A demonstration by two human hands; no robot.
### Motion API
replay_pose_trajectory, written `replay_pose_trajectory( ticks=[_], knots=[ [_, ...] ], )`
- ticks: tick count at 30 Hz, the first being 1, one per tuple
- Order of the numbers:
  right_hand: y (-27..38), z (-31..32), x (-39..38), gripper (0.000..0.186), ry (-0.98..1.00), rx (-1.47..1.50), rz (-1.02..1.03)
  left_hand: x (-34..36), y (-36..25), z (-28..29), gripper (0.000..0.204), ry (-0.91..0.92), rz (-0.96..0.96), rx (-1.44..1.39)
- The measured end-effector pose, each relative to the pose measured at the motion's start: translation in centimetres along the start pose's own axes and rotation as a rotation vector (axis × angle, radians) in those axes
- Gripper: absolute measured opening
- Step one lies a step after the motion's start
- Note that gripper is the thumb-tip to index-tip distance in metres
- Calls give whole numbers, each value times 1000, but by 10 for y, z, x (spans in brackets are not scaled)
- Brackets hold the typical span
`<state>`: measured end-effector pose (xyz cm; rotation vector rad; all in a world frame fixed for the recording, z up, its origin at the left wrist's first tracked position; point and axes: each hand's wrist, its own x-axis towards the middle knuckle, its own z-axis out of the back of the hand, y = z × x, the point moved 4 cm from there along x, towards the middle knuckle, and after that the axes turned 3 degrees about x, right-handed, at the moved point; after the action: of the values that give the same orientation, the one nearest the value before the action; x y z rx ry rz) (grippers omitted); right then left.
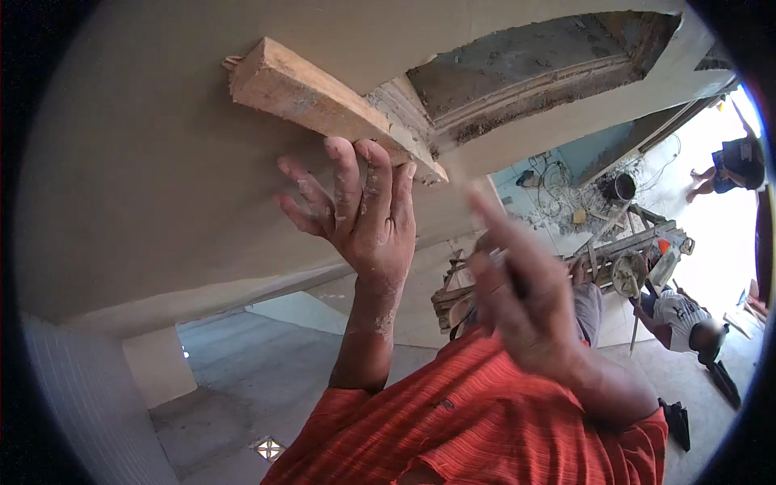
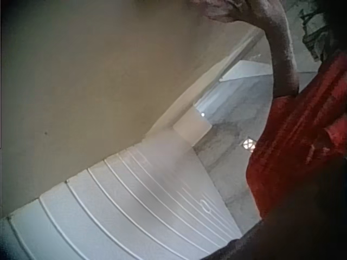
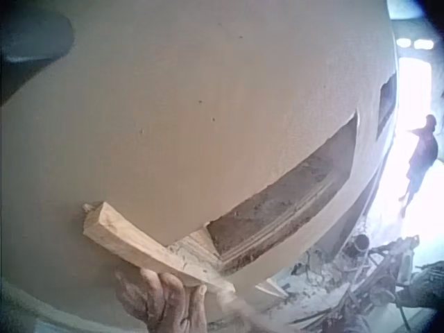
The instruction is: The person prepares a hole in a ceiling by scraping the edges with a putty knife, then hammers a wooden support into place over the opening, and applies plaster to fill the gap using a putty knife.
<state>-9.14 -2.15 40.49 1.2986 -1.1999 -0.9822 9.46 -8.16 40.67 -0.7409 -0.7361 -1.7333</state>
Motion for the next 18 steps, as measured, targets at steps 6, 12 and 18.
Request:
replay_pose_trajectory(
  ticks=[6,12,18],
  knots=[
    [-9,2,17,37,-173,546,-191,7,-3,1,46,-3,-10,-6],
    [-11,-30,30,32,-39,1079,-449,3,-3,-2,49,15,8,28],
    [-14,-60,44,35,97,917,-275,0,3,-7,47,27,18,-10]
  ],
)
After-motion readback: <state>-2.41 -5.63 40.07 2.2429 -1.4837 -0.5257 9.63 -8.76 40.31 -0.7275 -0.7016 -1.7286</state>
